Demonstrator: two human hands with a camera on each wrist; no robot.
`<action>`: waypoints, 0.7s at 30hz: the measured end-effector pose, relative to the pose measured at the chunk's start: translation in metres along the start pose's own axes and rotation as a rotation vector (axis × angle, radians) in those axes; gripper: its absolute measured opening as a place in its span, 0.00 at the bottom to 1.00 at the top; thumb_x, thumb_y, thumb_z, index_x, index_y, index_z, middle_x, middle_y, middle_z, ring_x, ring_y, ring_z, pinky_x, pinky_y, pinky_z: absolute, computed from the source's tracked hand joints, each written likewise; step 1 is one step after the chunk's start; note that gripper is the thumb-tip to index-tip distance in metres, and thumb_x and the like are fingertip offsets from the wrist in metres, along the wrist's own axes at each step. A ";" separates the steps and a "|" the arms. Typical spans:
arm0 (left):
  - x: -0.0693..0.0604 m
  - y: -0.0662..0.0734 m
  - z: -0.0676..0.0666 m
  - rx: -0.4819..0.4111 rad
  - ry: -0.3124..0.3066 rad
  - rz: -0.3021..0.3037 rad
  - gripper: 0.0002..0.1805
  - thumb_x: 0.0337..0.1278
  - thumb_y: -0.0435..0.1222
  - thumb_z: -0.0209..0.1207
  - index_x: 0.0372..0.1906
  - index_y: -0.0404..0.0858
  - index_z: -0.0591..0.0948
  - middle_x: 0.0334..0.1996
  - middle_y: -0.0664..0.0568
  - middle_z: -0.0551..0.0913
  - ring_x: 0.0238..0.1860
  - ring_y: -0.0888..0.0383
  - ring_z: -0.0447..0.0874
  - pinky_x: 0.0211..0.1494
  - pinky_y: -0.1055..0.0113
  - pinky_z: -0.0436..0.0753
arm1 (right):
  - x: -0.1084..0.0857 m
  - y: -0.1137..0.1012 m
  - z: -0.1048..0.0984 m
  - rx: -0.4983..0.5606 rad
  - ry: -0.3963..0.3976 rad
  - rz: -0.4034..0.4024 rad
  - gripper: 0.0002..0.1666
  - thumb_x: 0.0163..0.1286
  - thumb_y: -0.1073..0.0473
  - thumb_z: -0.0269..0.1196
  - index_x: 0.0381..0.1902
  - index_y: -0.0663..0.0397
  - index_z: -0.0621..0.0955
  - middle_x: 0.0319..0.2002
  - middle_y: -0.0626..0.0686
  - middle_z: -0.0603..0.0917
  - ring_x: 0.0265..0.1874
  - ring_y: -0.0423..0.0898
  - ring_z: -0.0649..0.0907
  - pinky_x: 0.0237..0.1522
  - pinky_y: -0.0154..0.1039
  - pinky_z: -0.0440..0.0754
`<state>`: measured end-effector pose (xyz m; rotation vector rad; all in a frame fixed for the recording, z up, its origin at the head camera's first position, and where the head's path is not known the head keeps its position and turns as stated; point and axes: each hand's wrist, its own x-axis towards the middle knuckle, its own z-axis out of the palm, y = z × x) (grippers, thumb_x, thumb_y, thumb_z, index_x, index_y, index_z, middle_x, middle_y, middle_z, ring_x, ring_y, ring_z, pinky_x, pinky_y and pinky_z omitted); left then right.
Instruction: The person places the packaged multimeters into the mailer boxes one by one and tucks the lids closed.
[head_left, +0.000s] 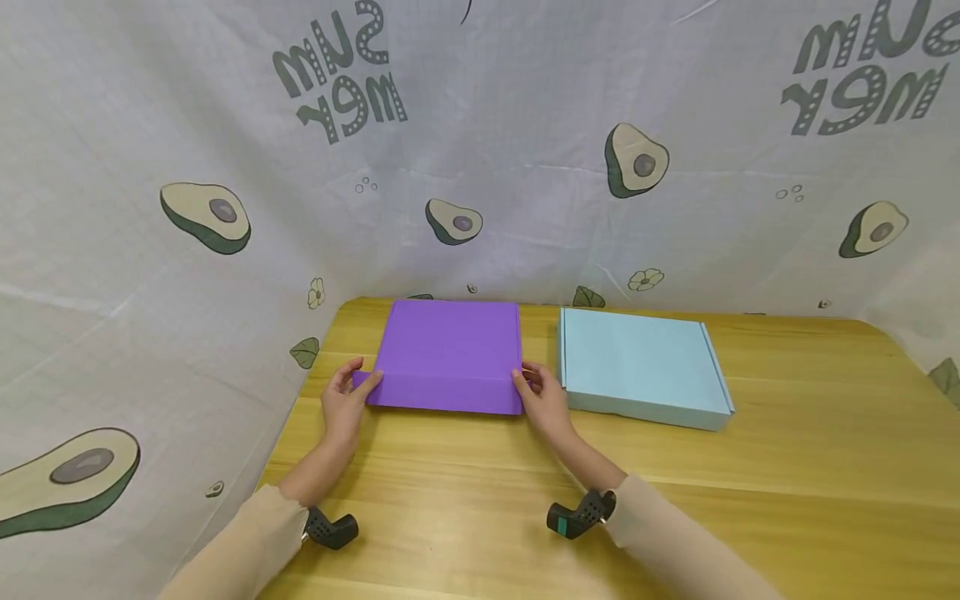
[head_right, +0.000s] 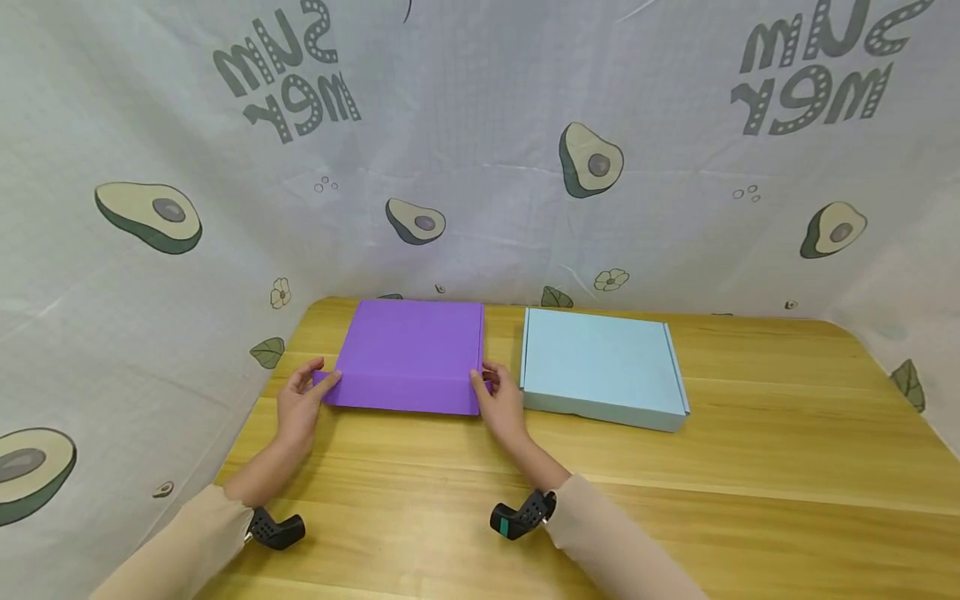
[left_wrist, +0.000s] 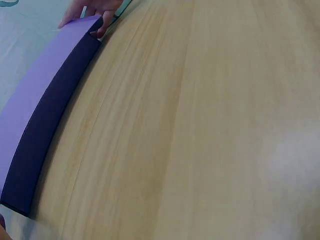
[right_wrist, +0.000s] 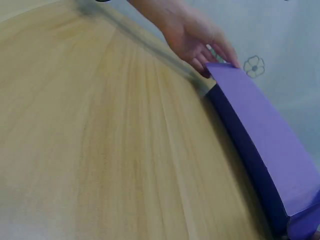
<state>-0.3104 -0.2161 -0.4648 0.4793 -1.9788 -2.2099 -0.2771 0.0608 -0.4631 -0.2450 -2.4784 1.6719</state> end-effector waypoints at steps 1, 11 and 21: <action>0.000 0.000 0.000 0.025 0.003 0.004 0.26 0.48 0.30 0.65 0.56 0.32 0.73 0.49 0.47 0.75 0.42 0.66 0.74 0.40 0.82 0.75 | -0.001 0.001 0.000 -0.009 0.002 0.002 0.25 0.68 0.55 0.56 0.56 0.68 0.72 0.52 0.68 0.77 0.52 0.59 0.77 0.55 0.47 0.75; -0.002 -0.003 -0.010 0.187 -0.093 0.006 0.30 0.49 0.35 0.66 0.59 0.31 0.73 0.61 0.41 0.70 0.62 0.53 0.68 0.57 0.74 0.71 | -0.018 0.001 -0.005 -0.006 -0.050 0.018 0.28 0.70 0.54 0.54 0.59 0.70 0.69 0.55 0.68 0.75 0.56 0.59 0.75 0.55 0.47 0.74; -0.001 0.012 -0.024 0.577 -0.299 0.002 0.40 0.51 0.56 0.60 0.62 0.32 0.70 0.58 0.40 0.73 0.63 0.48 0.67 0.65 0.56 0.66 | -0.027 -0.006 -0.012 -0.283 -0.136 -0.146 0.30 0.72 0.51 0.50 0.59 0.73 0.69 0.45 0.68 0.81 0.37 0.55 0.82 0.42 0.49 0.79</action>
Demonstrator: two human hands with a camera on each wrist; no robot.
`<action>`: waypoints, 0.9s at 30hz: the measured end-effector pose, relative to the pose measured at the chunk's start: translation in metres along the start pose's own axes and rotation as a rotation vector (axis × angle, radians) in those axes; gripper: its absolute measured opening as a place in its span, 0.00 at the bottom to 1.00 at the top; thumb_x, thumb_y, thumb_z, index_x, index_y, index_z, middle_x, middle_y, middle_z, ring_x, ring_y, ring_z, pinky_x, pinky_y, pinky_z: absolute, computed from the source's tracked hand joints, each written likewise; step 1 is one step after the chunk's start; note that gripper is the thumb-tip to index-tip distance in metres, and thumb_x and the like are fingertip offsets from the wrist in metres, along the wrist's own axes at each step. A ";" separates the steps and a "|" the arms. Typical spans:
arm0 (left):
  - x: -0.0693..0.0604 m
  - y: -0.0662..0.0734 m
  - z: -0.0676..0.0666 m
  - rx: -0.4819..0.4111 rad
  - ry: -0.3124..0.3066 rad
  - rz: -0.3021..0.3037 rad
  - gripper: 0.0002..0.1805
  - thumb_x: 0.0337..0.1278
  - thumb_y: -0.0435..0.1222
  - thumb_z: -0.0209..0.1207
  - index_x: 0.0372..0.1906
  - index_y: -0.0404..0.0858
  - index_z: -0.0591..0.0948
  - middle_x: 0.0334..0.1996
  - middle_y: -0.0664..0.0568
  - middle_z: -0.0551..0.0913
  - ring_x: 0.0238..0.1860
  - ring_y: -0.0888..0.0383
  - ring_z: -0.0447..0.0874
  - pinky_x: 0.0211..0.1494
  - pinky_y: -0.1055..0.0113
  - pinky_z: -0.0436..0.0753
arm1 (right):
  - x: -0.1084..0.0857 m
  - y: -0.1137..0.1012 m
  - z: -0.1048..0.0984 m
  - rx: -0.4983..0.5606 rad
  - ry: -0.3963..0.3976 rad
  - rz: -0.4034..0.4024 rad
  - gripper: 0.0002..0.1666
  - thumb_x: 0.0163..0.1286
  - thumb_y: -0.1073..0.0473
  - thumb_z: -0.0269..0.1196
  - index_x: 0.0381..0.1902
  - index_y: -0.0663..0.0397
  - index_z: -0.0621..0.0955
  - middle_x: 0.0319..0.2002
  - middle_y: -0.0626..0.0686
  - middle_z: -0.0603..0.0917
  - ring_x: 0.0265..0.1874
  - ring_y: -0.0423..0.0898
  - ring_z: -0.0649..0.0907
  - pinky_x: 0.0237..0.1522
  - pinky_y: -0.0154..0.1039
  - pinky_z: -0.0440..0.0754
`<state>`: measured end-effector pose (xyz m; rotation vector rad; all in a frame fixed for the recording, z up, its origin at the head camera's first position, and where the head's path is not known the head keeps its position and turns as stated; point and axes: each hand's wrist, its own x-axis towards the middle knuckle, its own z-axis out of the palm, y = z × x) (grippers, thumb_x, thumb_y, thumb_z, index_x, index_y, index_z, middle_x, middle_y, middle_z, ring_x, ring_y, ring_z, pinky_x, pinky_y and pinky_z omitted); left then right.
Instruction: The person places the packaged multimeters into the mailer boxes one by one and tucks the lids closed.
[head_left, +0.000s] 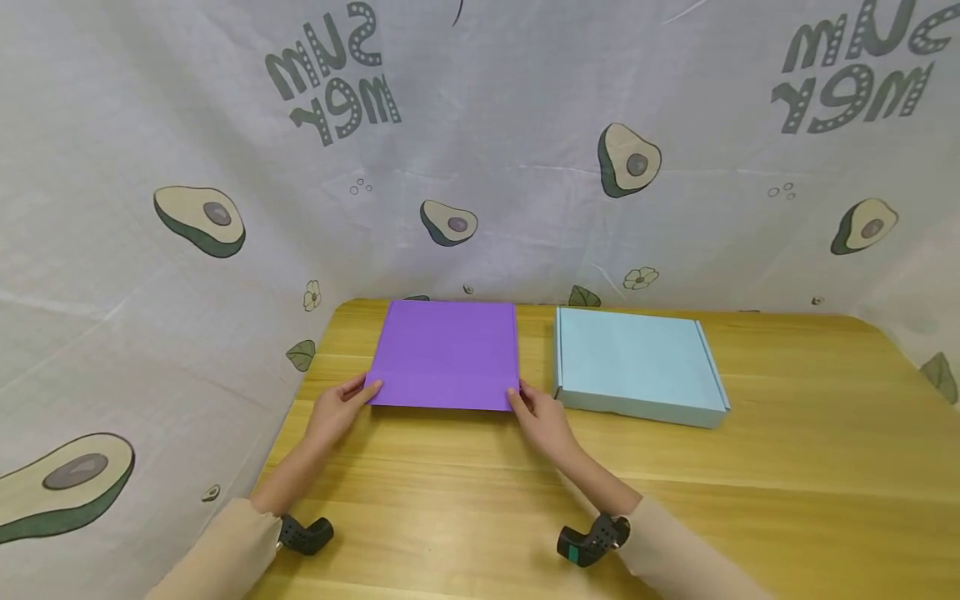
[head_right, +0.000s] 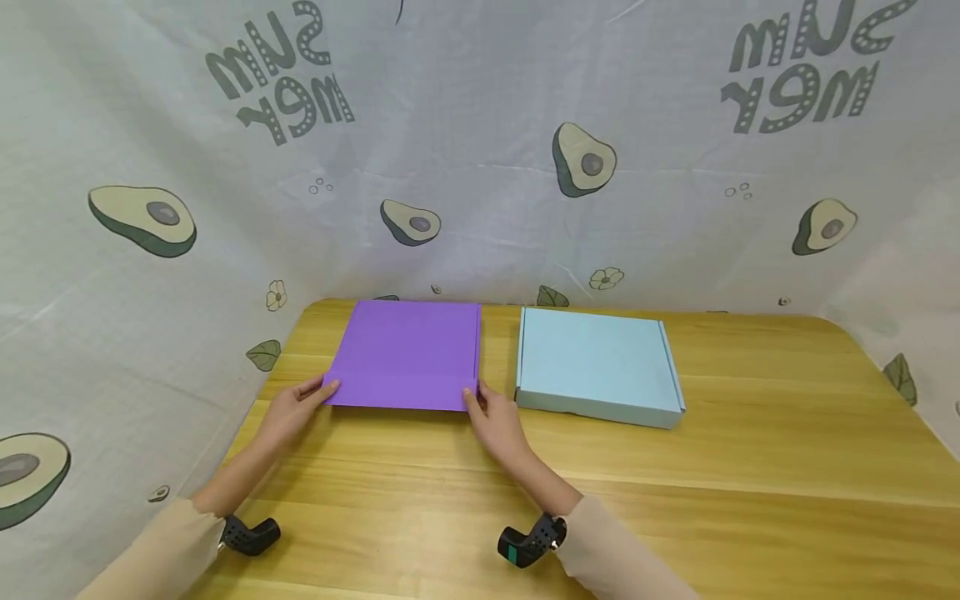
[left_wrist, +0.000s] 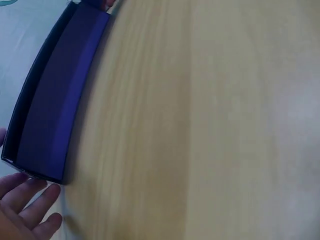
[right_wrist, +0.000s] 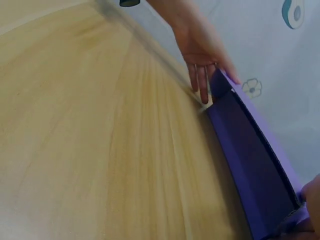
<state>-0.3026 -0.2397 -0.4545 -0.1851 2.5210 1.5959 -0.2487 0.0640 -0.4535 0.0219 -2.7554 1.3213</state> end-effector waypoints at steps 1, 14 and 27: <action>-0.001 0.001 -0.002 0.029 -0.011 0.007 0.40 0.52 0.56 0.59 0.62 0.32 0.70 0.58 0.40 0.73 0.63 0.48 0.66 0.65 0.55 0.65 | 0.000 -0.001 -0.001 -0.020 0.002 -0.012 0.29 0.72 0.52 0.51 0.58 0.74 0.70 0.43 0.68 0.81 0.32 0.52 0.81 0.40 0.48 0.80; 0.000 0.003 -0.007 0.216 0.034 0.091 0.37 0.53 0.57 0.58 0.59 0.34 0.74 0.47 0.39 0.81 0.52 0.44 0.77 0.52 0.52 0.74 | 0.001 -0.005 -0.009 -0.027 -0.044 -0.001 0.23 0.69 0.55 0.55 0.49 0.73 0.77 0.42 0.66 0.83 0.45 0.58 0.82 0.46 0.49 0.80; 0.029 0.003 0.000 -0.226 -0.099 -0.063 0.40 0.57 0.54 0.55 0.67 0.32 0.63 0.66 0.42 0.64 0.66 0.49 0.63 0.65 0.58 0.66 | 0.012 0.007 -0.010 -0.323 0.048 -0.405 0.41 0.61 0.51 0.65 0.66 0.63 0.63 0.63 0.63 0.68 0.61 0.58 0.69 0.60 0.52 0.68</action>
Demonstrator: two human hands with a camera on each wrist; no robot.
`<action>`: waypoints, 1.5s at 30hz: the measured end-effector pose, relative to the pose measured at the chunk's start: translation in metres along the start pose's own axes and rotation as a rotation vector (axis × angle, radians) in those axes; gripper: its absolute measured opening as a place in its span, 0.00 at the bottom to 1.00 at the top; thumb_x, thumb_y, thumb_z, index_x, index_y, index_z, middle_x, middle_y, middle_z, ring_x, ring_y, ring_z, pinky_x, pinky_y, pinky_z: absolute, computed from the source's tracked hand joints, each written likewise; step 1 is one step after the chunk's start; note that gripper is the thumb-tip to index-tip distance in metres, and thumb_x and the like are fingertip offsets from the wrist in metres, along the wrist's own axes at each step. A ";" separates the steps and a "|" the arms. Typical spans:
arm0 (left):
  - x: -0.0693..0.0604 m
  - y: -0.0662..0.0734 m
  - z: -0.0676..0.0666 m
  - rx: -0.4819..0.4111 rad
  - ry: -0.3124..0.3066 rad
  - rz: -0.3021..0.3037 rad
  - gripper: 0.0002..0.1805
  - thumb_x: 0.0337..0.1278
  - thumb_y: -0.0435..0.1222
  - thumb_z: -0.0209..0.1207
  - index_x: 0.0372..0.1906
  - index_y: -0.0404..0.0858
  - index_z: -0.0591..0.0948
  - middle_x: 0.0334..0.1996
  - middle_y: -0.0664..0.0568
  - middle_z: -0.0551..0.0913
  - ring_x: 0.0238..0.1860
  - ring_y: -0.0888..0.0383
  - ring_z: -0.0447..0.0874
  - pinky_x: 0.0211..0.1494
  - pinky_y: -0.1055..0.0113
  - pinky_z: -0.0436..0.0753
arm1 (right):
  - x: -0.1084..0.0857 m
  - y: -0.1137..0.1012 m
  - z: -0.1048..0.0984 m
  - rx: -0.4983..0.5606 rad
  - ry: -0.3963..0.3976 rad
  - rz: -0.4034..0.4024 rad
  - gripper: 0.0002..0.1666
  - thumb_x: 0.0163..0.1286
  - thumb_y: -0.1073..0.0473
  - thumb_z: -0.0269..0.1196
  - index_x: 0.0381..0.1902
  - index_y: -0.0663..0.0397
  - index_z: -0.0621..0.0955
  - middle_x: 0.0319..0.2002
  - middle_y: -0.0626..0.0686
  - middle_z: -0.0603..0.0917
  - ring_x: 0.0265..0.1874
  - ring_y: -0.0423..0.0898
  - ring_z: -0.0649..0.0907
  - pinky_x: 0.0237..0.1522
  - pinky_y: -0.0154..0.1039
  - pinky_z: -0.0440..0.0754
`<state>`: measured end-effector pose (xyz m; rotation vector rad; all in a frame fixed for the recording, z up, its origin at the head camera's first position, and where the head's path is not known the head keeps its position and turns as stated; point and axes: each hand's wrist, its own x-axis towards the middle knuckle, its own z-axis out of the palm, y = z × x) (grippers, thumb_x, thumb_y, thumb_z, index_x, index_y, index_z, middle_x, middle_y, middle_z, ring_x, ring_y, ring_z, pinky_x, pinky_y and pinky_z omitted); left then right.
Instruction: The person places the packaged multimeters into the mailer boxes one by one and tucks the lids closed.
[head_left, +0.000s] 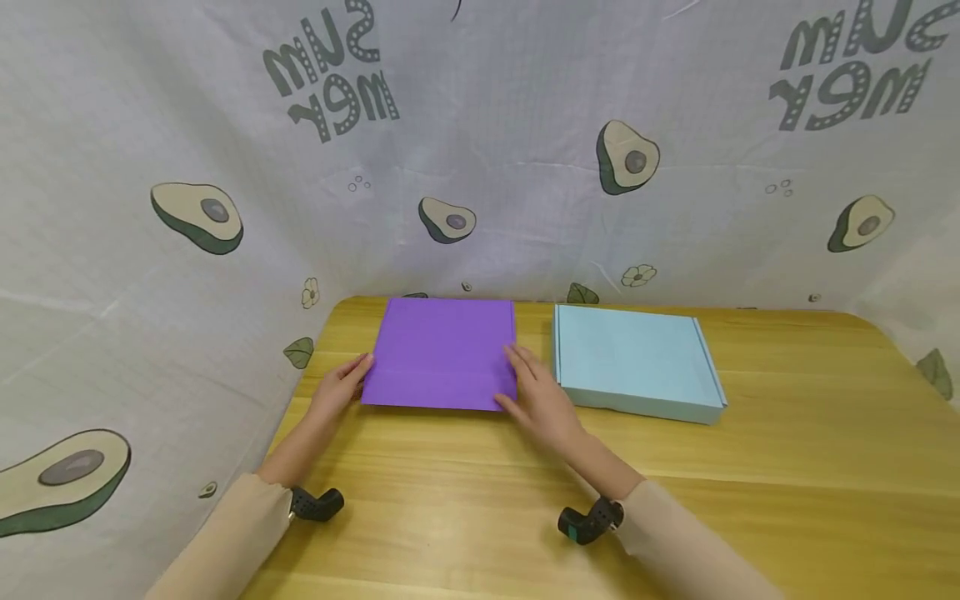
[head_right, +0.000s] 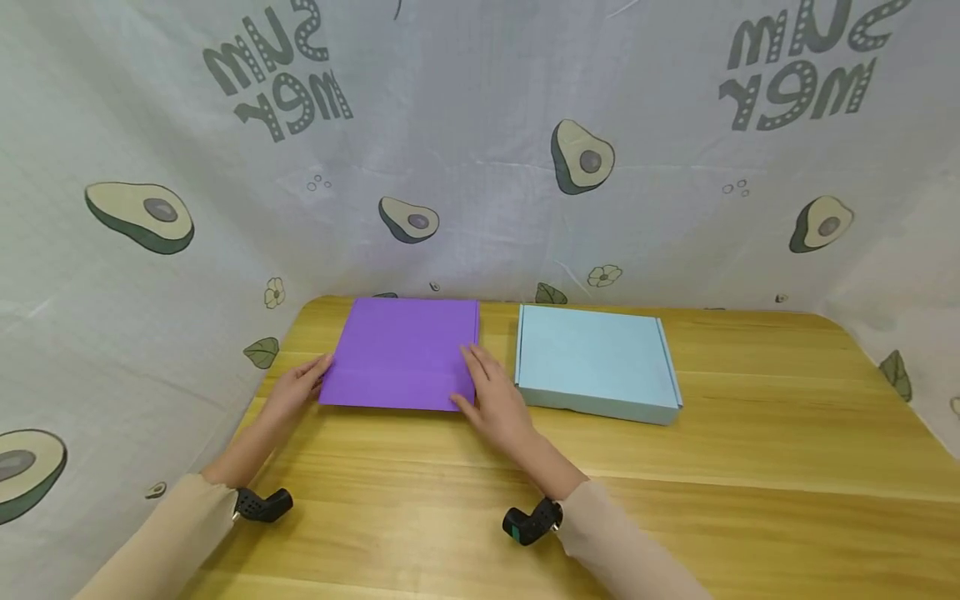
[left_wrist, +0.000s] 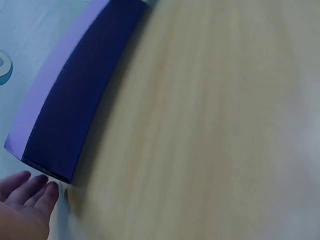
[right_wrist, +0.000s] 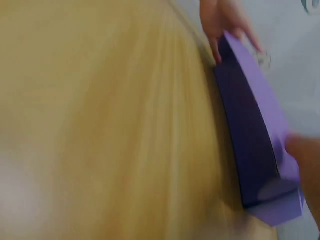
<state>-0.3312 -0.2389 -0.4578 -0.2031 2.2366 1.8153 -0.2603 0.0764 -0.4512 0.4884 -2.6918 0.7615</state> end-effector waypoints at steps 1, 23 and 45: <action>0.004 0.001 0.002 -0.053 -0.016 -0.012 0.40 0.58 0.53 0.55 0.67 0.32 0.61 0.67 0.41 0.62 0.66 0.49 0.62 0.65 0.58 0.66 | 0.003 0.003 0.000 -0.007 -0.021 -0.056 0.42 0.60 0.51 0.65 0.67 0.62 0.62 0.65 0.62 0.66 0.65 0.58 0.64 0.63 0.53 0.63; 0.019 -0.003 0.007 -0.107 -0.055 0.006 0.33 0.61 0.41 0.57 0.67 0.32 0.62 0.65 0.40 0.64 0.59 0.52 0.70 0.48 0.76 0.77 | 0.024 0.028 -0.015 -0.031 -0.299 -0.172 0.31 0.66 0.56 0.59 0.62 0.67 0.68 0.63 0.63 0.67 0.65 0.57 0.65 0.65 0.55 0.59; 0.017 -0.003 0.004 -0.106 -0.044 -0.016 0.36 0.58 0.41 0.59 0.68 0.32 0.61 0.66 0.40 0.63 0.64 0.51 0.65 0.62 0.64 0.68 | 0.015 0.021 0.000 -0.177 -0.137 -0.241 0.26 0.64 0.62 0.61 0.58 0.67 0.72 0.59 0.63 0.72 0.61 0.57 0.70 0.63 0.53 0.63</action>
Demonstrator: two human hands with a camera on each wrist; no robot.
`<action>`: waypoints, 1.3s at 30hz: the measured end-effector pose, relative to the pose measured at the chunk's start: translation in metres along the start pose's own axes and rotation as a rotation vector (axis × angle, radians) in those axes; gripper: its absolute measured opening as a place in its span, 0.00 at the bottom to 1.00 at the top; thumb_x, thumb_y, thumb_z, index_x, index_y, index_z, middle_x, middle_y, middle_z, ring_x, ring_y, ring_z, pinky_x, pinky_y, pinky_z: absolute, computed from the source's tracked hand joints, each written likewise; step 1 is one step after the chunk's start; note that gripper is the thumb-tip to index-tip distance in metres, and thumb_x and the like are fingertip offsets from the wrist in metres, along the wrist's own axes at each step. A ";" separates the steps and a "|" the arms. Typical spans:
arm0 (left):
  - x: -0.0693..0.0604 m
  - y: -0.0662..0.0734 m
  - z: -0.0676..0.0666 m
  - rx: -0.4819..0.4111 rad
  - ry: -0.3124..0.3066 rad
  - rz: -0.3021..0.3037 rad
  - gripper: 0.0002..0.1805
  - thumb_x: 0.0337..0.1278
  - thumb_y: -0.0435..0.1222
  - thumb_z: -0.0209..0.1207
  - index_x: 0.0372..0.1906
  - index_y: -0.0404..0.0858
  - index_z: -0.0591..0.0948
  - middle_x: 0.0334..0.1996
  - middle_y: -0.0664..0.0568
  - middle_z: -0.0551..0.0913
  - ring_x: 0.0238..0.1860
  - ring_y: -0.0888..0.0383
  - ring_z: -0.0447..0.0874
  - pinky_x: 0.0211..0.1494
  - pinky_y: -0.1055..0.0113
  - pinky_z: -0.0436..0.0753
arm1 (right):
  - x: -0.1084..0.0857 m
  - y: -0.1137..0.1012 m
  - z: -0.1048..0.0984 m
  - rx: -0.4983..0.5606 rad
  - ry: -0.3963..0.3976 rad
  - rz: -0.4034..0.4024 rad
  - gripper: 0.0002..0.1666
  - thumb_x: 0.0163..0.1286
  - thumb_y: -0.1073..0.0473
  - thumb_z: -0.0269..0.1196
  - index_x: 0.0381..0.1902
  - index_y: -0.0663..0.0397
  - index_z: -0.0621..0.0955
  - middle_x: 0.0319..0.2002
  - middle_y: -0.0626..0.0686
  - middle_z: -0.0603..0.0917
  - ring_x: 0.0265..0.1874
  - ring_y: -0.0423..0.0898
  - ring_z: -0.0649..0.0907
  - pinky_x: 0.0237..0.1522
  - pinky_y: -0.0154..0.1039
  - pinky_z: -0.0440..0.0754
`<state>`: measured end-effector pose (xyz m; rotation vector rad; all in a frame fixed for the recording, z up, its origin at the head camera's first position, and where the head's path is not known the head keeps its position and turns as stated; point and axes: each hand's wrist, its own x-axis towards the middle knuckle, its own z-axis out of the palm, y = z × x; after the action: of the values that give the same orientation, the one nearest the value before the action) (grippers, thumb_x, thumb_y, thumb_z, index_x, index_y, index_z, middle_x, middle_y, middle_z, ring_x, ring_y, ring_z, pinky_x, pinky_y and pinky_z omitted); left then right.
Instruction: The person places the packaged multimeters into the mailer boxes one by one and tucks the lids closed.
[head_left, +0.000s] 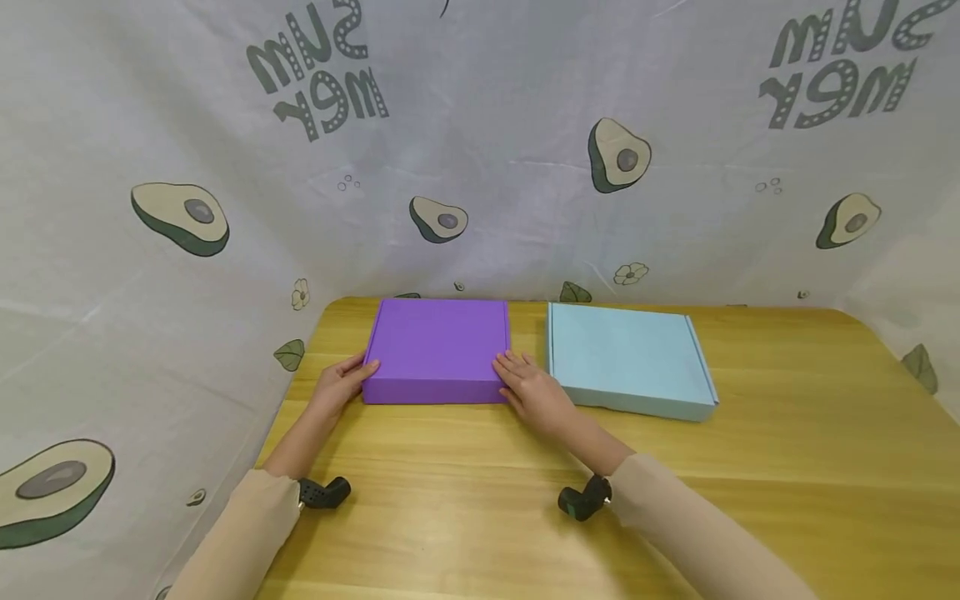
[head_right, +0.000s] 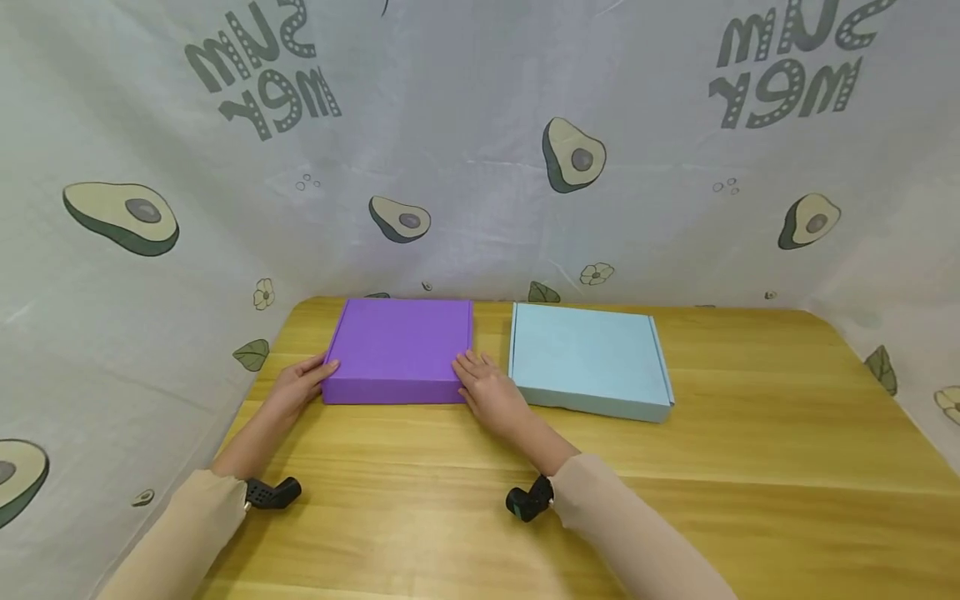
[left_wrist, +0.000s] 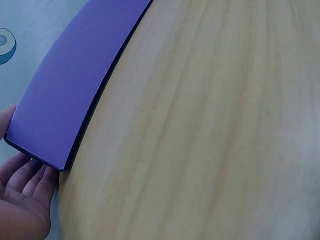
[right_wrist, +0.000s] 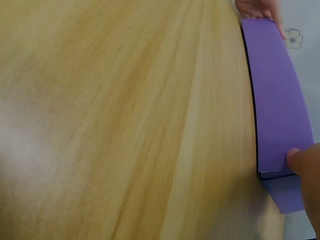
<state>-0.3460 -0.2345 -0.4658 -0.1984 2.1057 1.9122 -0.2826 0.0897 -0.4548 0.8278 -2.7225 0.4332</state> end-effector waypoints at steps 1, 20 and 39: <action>0.000 0.000 0.000 -0.002 0.004 -0.002 0.36 0.58 0.41 0.60 0.67 0.33 0.61 0.65 0.40 0.63 0.64 0.51 0.65 0.61 0.65 0.69 | 0.000 0.000 0.001 -0.014 0.005 -0.009 0.26 0.64 0.62 0.61 0.58 0.67 0.72 0.59 0.63 0.72 0.61 0.57 0.70 0.63 0.53 0.63; 0.001 -0.003 0.000 -0.040 0.000 0.002 0.36 0.58 0.40 0.59 0.68 0.33 0.61 0.66 0.40 0.64 0.63 0.51 0.66 0.61 0.67 0.70 | -0.004 0.006 0.009 -0.096 0.099 -0.107 0.33 0.54 0.65 0.68 0.58 0.68 0.73 0.58 0.63 0.74 0.60 0.57 0.72 0.64 0.50 0.63; 0.004 -0.007 0.000 -0.059 0.024 0.025 0.34 0.56 0.40 0.61 0.66 0.33 0.64 0.62 0.39 0.68 0.58 0.53 0.73 0.55 0.70 0.75 | 0.002 -0.015 0.016 0.311 0.267 0.211 0.25 0.55 0.62 0.69 0.50 0.64 0.78 0.54 0.61 0.78 0.56 0.56 0.75 0.57 0.48 0.72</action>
<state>-0.3478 -0.2345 -0.4737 -0.2101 2.0777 1.9981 -0.2779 0.0716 -0.4657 0.5047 -2.5326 0.9582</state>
